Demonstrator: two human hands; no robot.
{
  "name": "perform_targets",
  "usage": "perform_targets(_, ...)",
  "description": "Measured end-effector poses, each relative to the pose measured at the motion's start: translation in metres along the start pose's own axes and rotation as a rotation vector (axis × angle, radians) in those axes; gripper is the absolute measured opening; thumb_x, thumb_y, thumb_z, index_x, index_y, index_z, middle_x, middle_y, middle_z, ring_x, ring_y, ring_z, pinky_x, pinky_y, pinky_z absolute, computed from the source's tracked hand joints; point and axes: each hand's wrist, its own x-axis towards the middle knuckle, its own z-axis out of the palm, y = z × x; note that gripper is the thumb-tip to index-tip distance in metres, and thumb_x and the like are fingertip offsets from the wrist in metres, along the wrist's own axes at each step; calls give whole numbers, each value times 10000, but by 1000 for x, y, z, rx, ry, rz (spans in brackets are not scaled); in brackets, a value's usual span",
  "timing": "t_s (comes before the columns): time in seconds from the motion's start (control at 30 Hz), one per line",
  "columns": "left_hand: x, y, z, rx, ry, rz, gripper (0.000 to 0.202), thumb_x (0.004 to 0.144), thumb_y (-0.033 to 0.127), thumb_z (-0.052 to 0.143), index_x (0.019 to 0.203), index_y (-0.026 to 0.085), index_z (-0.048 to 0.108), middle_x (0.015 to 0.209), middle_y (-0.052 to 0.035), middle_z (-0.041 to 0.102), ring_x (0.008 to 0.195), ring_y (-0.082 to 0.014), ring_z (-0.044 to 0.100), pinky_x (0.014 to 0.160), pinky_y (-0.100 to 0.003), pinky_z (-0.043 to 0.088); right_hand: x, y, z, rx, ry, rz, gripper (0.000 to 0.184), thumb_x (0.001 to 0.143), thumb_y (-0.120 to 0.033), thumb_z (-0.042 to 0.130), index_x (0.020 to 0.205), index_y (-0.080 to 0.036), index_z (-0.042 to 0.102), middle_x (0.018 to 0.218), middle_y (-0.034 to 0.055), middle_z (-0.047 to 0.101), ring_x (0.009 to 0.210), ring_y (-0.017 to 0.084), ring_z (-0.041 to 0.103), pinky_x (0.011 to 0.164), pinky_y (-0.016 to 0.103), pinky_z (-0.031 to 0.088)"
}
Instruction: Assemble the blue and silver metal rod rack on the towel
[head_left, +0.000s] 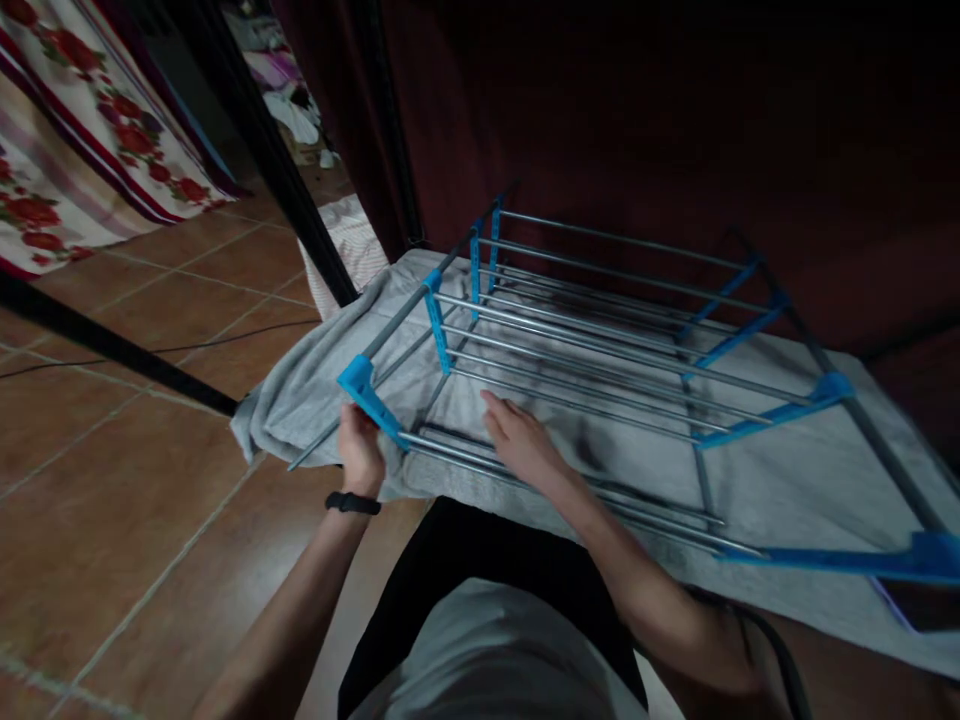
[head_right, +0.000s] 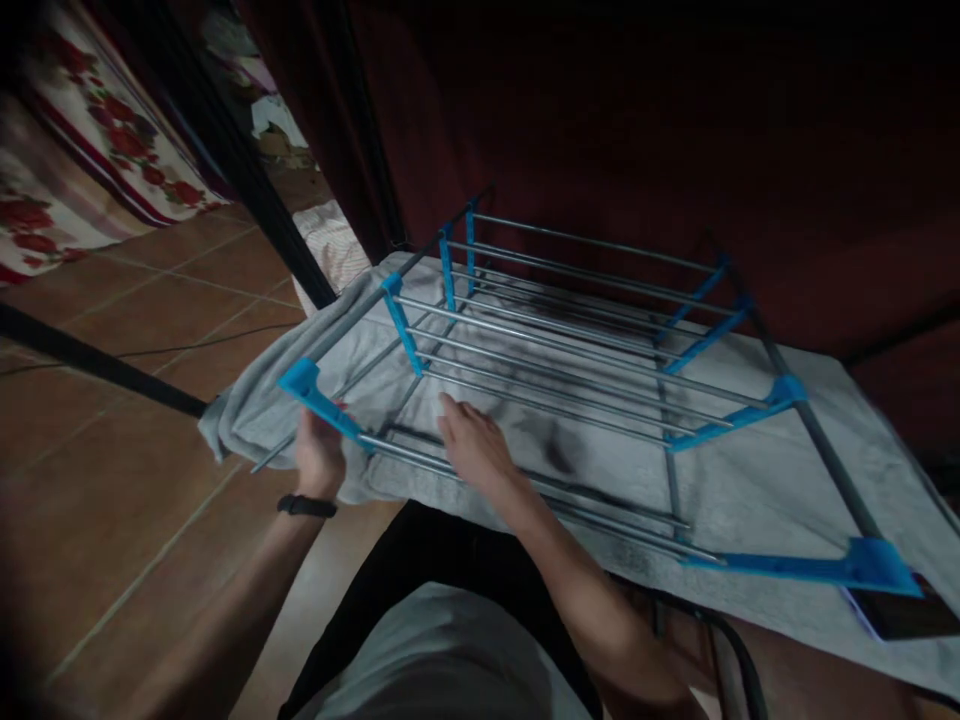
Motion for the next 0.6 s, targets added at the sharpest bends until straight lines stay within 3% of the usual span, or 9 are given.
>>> perform_targets(0.1,-8,36,-21,81,143,192,214,854,361,558,847,149,584,860,-38,623,689,-139,554,638,-262,429,-68,46,-48,233,375,165,392,982,-350,407,1303,-212,586,1131,82,681,1017,200,635,918,349,483)
perform_targets(0.13,-16,53,-23,159,159,383,207,861,361,575,883,158,604,886,-40,637,722,-156,570,673,-285,447,-95,57,-60,286,473,215,366,965,-372,452,1253,-215,616,1095,77,689,996,199,637,899,344,486)
perform_targets(0.2,-35,91,-17,246,68,621,222,877,405,565,901,199,644,895,-36,651,789,-208,605,753,-357,483,-145,68,-71,407,582,320,321,931,-401,516,1148,-215,663,965,62,700,894,188,638,814,323,495)
perform_targets(0.23,-45,108,-8,314,-65,629,200,885,397,558,911,228,660,910,-29,657,856,-233,622,826,-390,489,-167,69,-70,498,579,370,306,915,-412,536,1097,-213,680,893,52,695,826,178,630,759,309,493)
perform_targets(0.33,-69,129,41,521,-813,646,252,876,456,537,997,306,699,981,-9,700,889,-265,647,841,-395,503,-211,65,-41,846,443,522,291,858,-430,574,977,-198,703,749,28,662,646,140,573,605,267,451)
perform_targets(0.43,-78,100,107,616,-1413,551,367,814,500,583,1056,268,731,1057,-56,722,937,-283,658,844,-357,496,-228,65,10,1033,381,652,317,778,-468,621,890,-181,696,687,22,644,561,116,519,515,236,382)
perform_targets(0.5,-78,67,145,727,-1641,444,354,768,436,636,1034,228,740,962,-77,730,845,-260,656,746,-305,486,-235,69,37,1072,397,681,343,747,-498,635,868,-181,687,664,19,635,538,112,498,492,230,358)
perform_targets(0.6,-76,25,177,918,-1768,438,315,689,322,666,967,195,739,888,-74,716,809,-244,629,662,-257,434,-252,82,51,1060,509,703,349,748,-504,626,882,-188,690,673,14,633,540,111,493,496,231,359)
